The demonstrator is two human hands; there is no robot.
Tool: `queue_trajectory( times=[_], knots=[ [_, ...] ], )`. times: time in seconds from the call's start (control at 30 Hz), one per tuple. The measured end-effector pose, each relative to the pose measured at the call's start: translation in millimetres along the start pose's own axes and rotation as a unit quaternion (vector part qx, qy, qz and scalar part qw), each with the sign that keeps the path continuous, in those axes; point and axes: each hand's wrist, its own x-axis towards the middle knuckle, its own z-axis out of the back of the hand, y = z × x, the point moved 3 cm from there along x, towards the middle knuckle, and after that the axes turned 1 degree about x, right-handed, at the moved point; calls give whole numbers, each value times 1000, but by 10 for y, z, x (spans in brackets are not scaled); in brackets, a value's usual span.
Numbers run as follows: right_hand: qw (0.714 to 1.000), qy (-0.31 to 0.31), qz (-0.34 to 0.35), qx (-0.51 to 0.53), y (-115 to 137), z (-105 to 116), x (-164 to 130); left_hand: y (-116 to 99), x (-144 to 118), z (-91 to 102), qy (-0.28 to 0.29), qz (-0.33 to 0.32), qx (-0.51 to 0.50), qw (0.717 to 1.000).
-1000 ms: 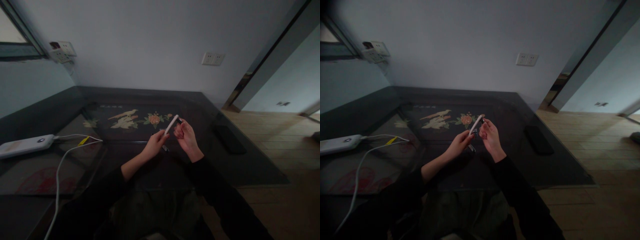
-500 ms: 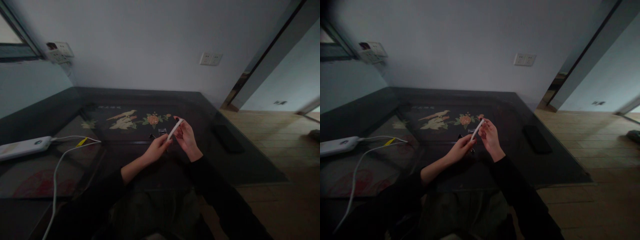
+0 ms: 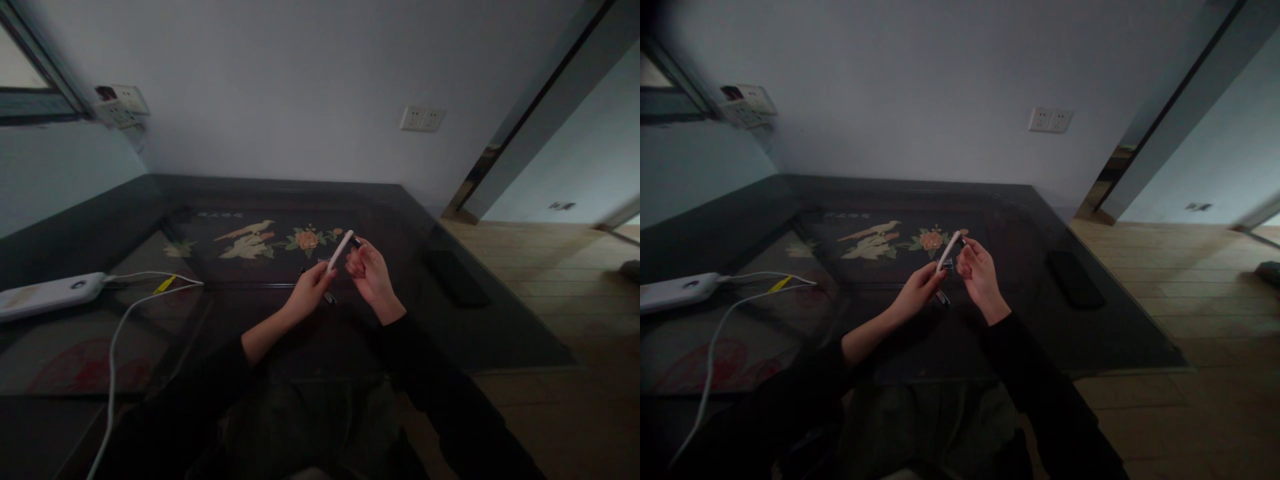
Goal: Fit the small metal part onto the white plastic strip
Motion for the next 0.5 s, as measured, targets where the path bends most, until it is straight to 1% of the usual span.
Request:
queue_trajectory(
  times=[0.13, 0.3, 0.4, 0.5],
  knots=[
    [1000, -3, 1, 9, 7, -6, -6, -10, -22, -23, 8, 1, -13, 1000],
    [1000, -4, 10, 1, 11, 12, 2, -45, -68, -62, 26, -2, -2, 1000],
    [1000, -16, 11, 1, -3, 39, 19, -66, -86, -87, 53, 2, -8, 999],
    [999, -29, 17, 6, -8, 54, 32, -81, -93, -111, 99, 15, -64, 993]
  ],
)
